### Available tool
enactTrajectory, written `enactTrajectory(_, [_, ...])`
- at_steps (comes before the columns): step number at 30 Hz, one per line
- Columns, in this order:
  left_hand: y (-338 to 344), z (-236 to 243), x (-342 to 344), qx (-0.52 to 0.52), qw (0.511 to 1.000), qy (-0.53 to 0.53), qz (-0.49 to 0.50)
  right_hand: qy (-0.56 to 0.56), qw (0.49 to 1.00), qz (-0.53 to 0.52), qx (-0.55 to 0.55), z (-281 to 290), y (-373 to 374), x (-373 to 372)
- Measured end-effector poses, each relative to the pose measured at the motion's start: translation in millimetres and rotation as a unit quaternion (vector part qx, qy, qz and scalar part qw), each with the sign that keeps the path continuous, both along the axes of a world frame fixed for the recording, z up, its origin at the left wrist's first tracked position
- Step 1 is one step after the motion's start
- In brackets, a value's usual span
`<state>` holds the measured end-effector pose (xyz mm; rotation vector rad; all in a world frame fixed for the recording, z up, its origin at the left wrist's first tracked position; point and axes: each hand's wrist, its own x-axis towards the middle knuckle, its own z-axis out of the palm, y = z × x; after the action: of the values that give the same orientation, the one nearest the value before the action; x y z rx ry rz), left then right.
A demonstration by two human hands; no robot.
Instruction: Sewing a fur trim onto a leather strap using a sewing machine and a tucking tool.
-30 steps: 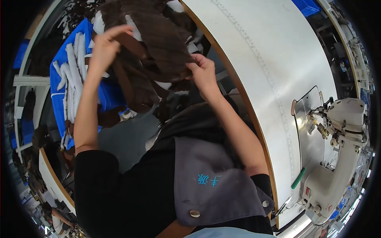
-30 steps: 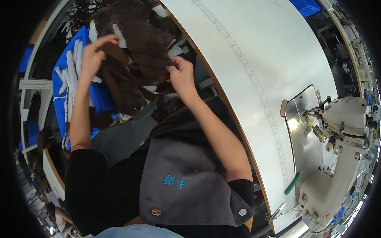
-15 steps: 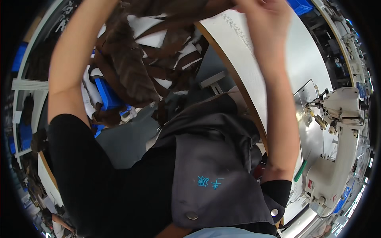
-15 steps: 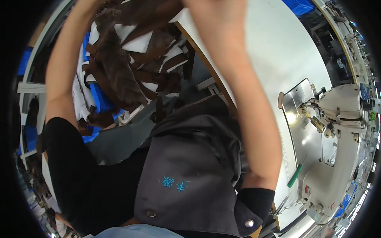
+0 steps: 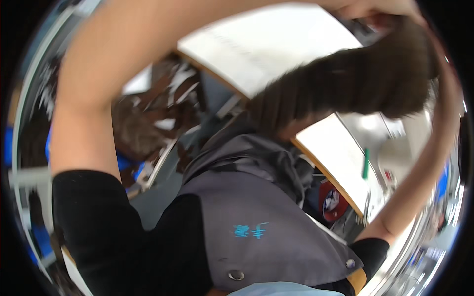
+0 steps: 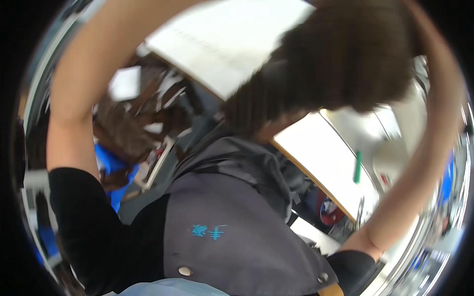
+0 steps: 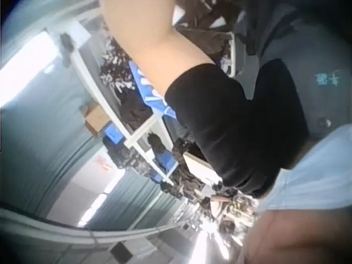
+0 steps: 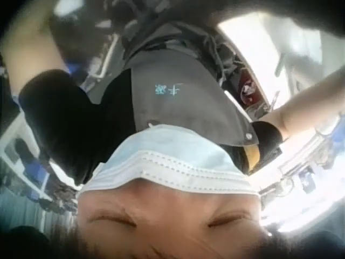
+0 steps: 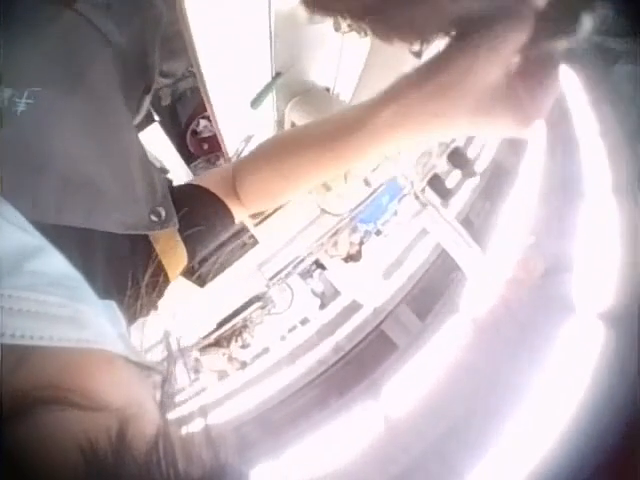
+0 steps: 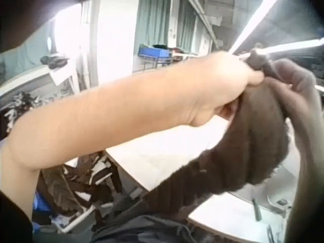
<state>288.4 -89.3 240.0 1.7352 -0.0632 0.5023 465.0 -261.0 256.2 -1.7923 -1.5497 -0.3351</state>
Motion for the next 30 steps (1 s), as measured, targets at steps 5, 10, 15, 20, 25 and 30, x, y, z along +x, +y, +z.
enactTrajectory(5, [-31.0, -121.3, 48.5, -0.388, 0.906, 0.042, -0.164, -0.189, 0.926, -0.325, 0.02, -82.4, -57.0, -59.4])
enactTrajectory(10, [-80.8, -158.4, 44.1, -0.499, 0.851, 0.074, -0.147, -0.013, 0.963, -0.008, -0.268, -151.1, -129.5, -157.5])
enactTrajectory(15, [-103.1, -175.4, 28.3, -0.512, 0.839, 0.094, -0.157, 0.278, 0.93, -0.223, 0.089, -191.8, -136.9, -122.5])
enactTrajectory(20, [-80.0, -169.3, 26.7, -0.446, 0.861, 0.088, -0.228, 0.561, 0.793, -0.12, 0.208, -237.5, -95.8, -117.8])
enactTrajectory(25, [-34.7, -147.4, 40.8, -0.242, 0.891, 0.219, -0.316, 0.386, 0.908, -0.158, -0.038, -177.0, -117.1, -102.8])
enactTrajectory(30, [-40.8, -171.8, 43.7, -0.295, 0.855, 0.314, -0.289, 0.359, 0.913, -0.16, -0.108, -173.4, -126.8, -81.8])
